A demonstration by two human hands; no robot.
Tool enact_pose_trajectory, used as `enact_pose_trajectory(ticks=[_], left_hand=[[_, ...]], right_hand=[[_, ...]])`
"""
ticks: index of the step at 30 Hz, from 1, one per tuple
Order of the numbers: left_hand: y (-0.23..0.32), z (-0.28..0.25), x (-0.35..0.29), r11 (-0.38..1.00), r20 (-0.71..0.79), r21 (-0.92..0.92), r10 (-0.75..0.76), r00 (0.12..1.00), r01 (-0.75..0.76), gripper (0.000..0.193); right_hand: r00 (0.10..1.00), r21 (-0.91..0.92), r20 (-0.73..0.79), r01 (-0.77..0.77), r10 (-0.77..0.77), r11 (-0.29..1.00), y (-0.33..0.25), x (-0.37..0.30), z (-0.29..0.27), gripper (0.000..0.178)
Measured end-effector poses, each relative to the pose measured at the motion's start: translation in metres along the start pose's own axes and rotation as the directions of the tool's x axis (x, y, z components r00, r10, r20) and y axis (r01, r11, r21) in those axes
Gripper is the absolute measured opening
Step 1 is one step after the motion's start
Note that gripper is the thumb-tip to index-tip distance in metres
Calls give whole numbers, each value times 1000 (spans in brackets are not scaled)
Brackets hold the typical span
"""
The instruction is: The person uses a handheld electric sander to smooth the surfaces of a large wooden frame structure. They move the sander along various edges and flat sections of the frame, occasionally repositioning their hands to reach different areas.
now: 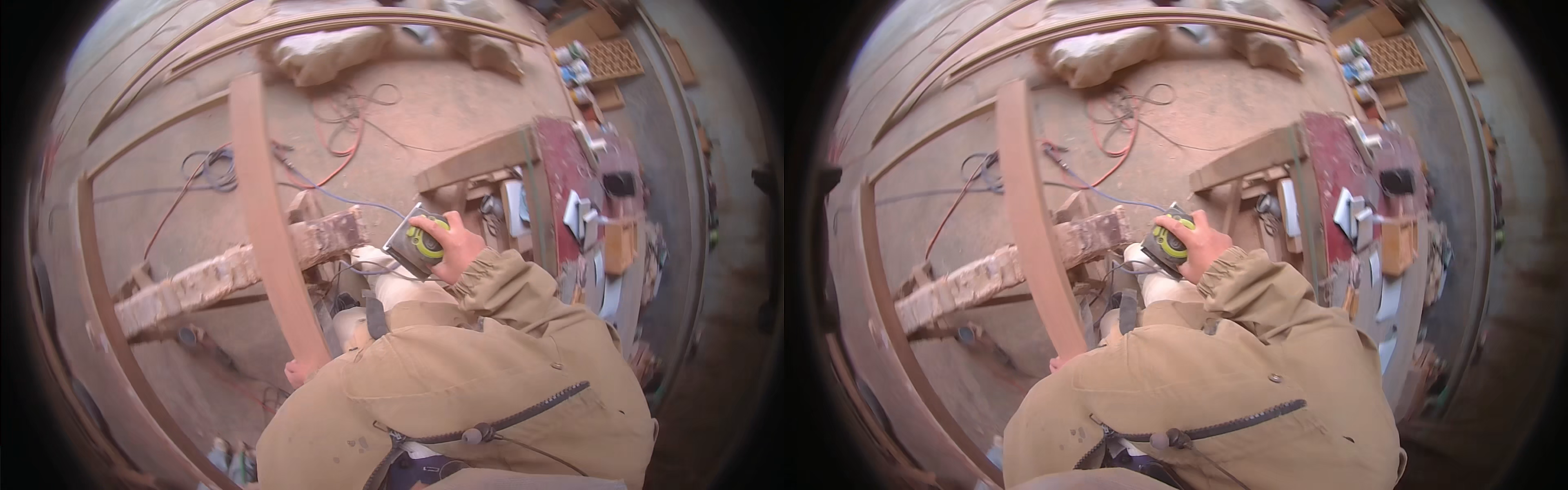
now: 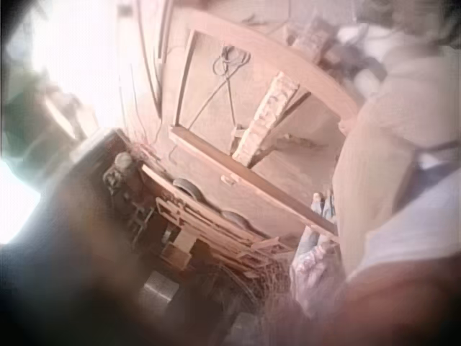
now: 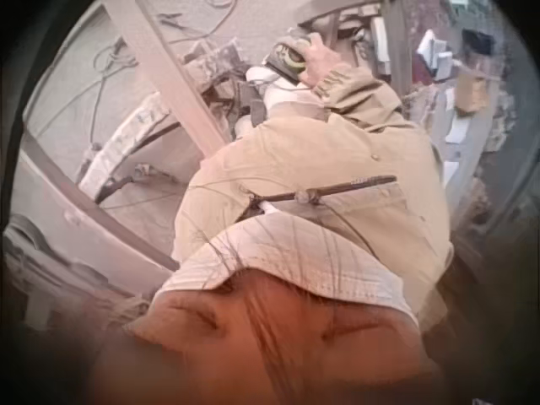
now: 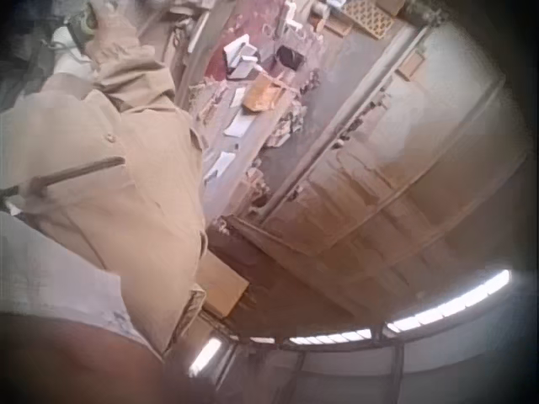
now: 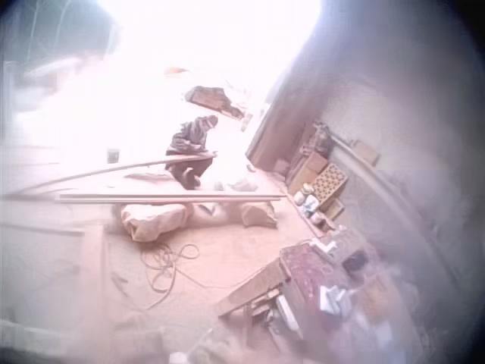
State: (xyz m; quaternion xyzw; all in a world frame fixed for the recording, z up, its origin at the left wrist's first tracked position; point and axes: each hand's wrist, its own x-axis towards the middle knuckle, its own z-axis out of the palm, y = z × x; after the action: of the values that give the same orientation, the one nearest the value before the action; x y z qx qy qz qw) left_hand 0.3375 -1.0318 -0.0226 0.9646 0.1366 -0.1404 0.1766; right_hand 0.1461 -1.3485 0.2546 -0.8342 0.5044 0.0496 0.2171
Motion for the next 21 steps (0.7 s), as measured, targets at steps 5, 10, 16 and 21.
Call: enact_pose_trajectory(ticks=[5,10,16,21], left_hand=[[25,-6,30,986,-84,6,167,982,-167,24],[76,-7,21,931,-104,-121,333,937,-344,23],[167,0,-59,707,417,-522,700,580,-478,21],[227,28,-202,553,721,-681,620,-309,-480,19]], right_hand=[[976,142,-145,-140,160,980,29,-90,6,63],[892,308,-254,-291,373,906,52,-183,22,67],[805,410,-222,-434,550,802,63,-237,25,76],[673,539,-363,-413,645,734,99,-273,60,76]])
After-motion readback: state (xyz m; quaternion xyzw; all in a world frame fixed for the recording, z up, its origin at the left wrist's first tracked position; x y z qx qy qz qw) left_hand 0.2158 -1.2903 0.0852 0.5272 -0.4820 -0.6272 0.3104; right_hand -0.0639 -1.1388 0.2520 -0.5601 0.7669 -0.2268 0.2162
